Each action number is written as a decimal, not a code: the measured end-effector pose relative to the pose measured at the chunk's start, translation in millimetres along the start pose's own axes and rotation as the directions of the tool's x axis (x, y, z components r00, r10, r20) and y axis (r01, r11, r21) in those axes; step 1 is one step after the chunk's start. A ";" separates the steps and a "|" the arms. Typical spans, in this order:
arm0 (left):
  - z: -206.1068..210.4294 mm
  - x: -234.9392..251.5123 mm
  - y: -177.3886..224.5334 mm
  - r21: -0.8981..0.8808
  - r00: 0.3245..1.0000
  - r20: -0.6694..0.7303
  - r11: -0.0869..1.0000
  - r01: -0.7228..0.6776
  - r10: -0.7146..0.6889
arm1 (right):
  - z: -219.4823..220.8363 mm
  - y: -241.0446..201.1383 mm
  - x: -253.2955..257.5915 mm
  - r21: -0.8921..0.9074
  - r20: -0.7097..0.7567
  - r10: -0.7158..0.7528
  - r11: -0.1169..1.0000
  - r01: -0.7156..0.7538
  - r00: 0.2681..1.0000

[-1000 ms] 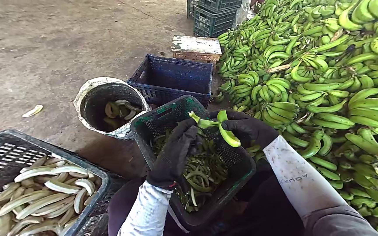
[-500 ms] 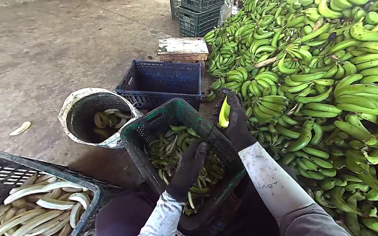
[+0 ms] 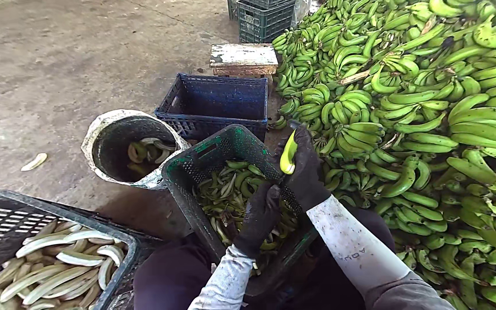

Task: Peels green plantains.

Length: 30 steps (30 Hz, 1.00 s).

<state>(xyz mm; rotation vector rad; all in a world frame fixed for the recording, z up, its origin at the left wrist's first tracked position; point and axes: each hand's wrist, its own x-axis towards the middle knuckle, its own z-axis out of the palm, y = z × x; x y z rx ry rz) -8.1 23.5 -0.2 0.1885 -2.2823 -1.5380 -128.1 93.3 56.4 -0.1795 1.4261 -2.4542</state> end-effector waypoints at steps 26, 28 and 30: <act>-28.5 13.6 -31.3 0.361 0.981 0.079 0.922 0.137 -0.177 | -36.9 40.6 -42.0 -0.261 0.313 0.093 0.965 -0.008 0.945; -45.2 18.4 -20.0 0.565 0.959 0.102 0.809 0.162 -0.263 | -42.8 39.4 -38.6 -0.382 0.448 0.033 0.910 0.158 0.893; -65.8 22.6 -10.9 0.718 0.959 0.119 0.690 0.096 -0.258 | -39.3 44.3 -35.2 -0.293 0.436 0.249 0.948 -0.125 0.865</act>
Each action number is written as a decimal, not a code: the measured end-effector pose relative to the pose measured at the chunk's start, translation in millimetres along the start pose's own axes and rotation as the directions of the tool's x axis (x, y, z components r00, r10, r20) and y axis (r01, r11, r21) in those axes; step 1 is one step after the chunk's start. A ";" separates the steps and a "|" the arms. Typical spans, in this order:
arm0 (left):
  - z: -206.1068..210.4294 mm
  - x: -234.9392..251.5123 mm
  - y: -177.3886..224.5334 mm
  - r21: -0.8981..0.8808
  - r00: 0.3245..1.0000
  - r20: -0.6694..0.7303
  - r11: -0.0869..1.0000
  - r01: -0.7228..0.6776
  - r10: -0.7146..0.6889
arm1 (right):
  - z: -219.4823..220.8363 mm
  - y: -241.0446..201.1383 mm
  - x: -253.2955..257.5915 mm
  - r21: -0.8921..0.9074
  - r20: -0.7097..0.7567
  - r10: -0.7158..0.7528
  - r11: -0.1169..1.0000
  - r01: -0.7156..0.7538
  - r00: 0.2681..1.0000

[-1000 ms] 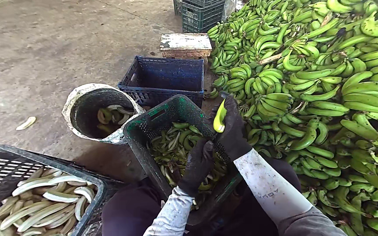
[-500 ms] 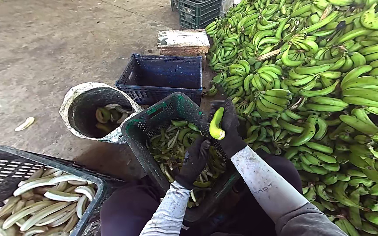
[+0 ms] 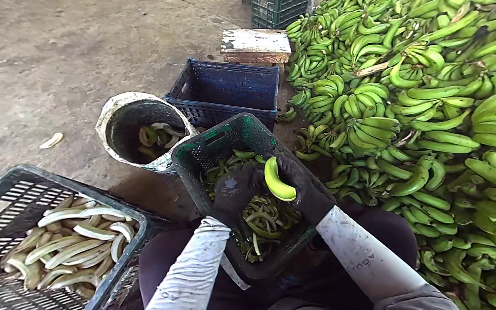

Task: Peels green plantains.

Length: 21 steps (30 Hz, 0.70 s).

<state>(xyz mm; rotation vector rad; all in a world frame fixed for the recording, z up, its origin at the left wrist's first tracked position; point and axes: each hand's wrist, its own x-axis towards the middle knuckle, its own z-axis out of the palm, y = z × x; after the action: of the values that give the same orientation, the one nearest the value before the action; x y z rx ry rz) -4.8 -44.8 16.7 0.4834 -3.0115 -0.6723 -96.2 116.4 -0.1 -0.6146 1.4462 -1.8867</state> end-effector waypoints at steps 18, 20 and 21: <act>-109.4 -41.1 -129.8 -0.905 0.560 -0.425 0.322 -0.278 -0.711 | 125.8 2.5 171.9 -0.385 0.229 0.528 0.821 -0.422 0.818; -114.9 -51.0 -131.6 -0.898 0.574 -0.440 0.350 -0.268 -0.690 | 138.2 -18.0 207.2 -0.440 0.136 0.357 0.857 -0.267 0.924; -118.4 -54.8 -133.0 -0.895 0.573 -0.445 0.362 -0.261 -0.688 | 134.5 -24.8 216.5 -0.529 0.120 0.273 0.831 -0.171 0.955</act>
<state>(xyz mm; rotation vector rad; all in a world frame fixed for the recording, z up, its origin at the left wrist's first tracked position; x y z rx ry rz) 96.5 -191.4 71.3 0.8407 -1.2955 -1.4867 -149.2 -128.3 53.6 -0.8077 1.8154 -1.2160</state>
